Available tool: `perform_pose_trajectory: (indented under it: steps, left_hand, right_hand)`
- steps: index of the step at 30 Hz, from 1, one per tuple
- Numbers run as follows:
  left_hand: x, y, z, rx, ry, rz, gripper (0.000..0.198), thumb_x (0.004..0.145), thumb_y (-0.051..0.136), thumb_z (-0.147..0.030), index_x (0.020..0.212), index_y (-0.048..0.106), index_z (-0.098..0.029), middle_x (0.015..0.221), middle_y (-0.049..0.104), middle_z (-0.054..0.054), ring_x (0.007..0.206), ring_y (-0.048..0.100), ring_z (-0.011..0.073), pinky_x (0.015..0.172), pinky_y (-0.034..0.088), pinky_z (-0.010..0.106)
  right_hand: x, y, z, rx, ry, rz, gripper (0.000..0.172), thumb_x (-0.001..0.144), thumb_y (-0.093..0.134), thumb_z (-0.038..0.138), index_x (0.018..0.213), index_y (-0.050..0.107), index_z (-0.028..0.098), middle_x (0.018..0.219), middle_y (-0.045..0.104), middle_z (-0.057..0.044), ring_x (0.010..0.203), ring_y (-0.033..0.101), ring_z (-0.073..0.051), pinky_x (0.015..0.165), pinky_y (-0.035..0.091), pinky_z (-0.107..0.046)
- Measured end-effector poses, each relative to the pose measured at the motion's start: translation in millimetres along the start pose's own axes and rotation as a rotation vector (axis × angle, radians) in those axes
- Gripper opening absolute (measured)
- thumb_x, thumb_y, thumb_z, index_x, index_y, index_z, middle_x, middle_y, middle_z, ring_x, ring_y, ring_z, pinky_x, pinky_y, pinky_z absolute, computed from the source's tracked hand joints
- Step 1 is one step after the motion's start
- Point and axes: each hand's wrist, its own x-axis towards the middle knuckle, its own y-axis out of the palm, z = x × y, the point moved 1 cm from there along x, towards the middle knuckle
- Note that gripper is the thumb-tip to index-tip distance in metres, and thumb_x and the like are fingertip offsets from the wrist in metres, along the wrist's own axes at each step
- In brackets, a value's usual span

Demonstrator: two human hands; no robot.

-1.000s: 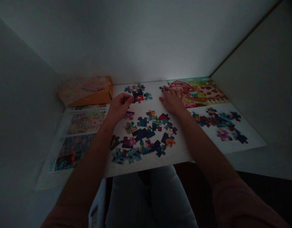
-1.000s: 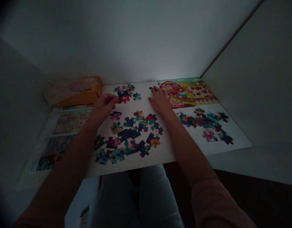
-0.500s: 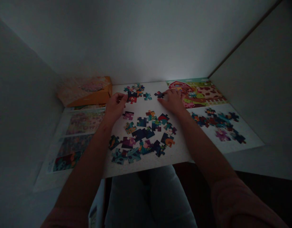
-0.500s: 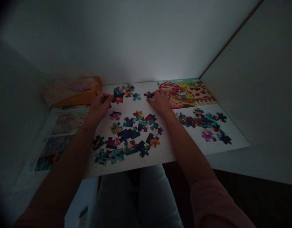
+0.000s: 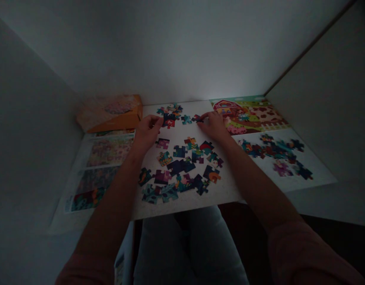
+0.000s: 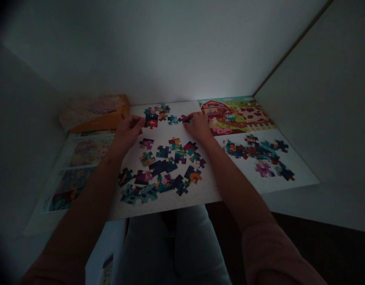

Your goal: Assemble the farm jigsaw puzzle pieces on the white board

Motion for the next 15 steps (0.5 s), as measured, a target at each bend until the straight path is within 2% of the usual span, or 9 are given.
perform_pose_trajectory:
  steps: [4, 8, 10, 12, 15]
  left_hand:
    - [0.2, -0.3, -0.1, 0.001, 0.005, 0.011, 0.021, 0.111, 0.084, -0.027, 0.093, 0.073, -0.027, 0.088, 0.076, 0.000, 0.073, 0.066, 0.0167, 0.070, 0.056, 0.027]
    - [0.2, -1.2, 1.8, 0.003, 0.027, 0.016, 0.021, 0.109, 0.085, -0.031, 0.092, 0.073, -0.027, 0.086, 0.075, 0.000, 0.074, 0.066, 0.0177, 0.069, 0.057, 0.027]
    - [0.2, -1.2, 2.8, 0.003, 0.038, 0.018, 0.023, 0.108, 0.087, -0.037, 0.092, 0.073, -0.028, 0.086, 0.075, 0.001, 0.076, 0.067, 0.0191, 0.070, 0.058, 0.028]
    - [0.5, -1.1, 3.7, 0.008, 0.044, 0.018, 0.028, 0.107, 0.090, -0.046, 0.092, 0.073, -0.029, 0.085, 0.074, 0.001, 0.078, 0.068, 0.0205, 0.070, 0.059, 0.030]
    - [1.1, -1.1, 4.6, 0.019, 0.043, 0.013, 0.036, 0.107, 0.093, -0.056, 0.093, 0.072, -0.029, 0.085, 0.074, 0.001, 0.077, 0.069, 0.0212, 0.070, 0.059, 0.031]
  right_hand:
    - [-0.6, -0.8, -3.4, -0.011, 0.045, -0.027, 0.056, 0.111, 0.087, 0.048, 0.160, 0.083, 0.020, 0.180, 0.065, -0.031, 0.174, 0.053, -0.056, 0.145, 0.035, -0.083]
    - [1.8, -3.3, -10.4, 0.017, -0.007, -0.027, 0.040, 0.113, 0.087, 0.056, 0.136, 0.088, 0.024, 0.173, 0.069, -0.028, 0.172, 0.054, -0.057, 0.140, 0.042, -0.082]
    - [4.7, -4.3, -14.0, 0.108, -0.022, -0.023, 0.036, 0.108, 0.094, 0.052, 0.130, 0.084, 0.025, 0.162, 0.077, -0.025, 0.159, 0.066, -0.052, 0.136, 0.050, -0.075]
    - [7.7, -5.0, -16.2, 0.257, -0.035, 0.005, 0.039, 0.103, 0.097, 0.043, 0.133, 0.078, 0.027, 0.143, 0.086, -0.019, 0.136, 0.079, -0.043, 0.126, 0.061, -0.065]
    - [10.8, -7.7, -15.2, 0.466, -0.072, 0.015, 0.040, 0.101, 0.095, 0.040, 0.134, 0.076, 0.031, 0.121, 0.089, -0.007, 0.111, 0.083, -0.033, 0.111, 0.068, -0.053]
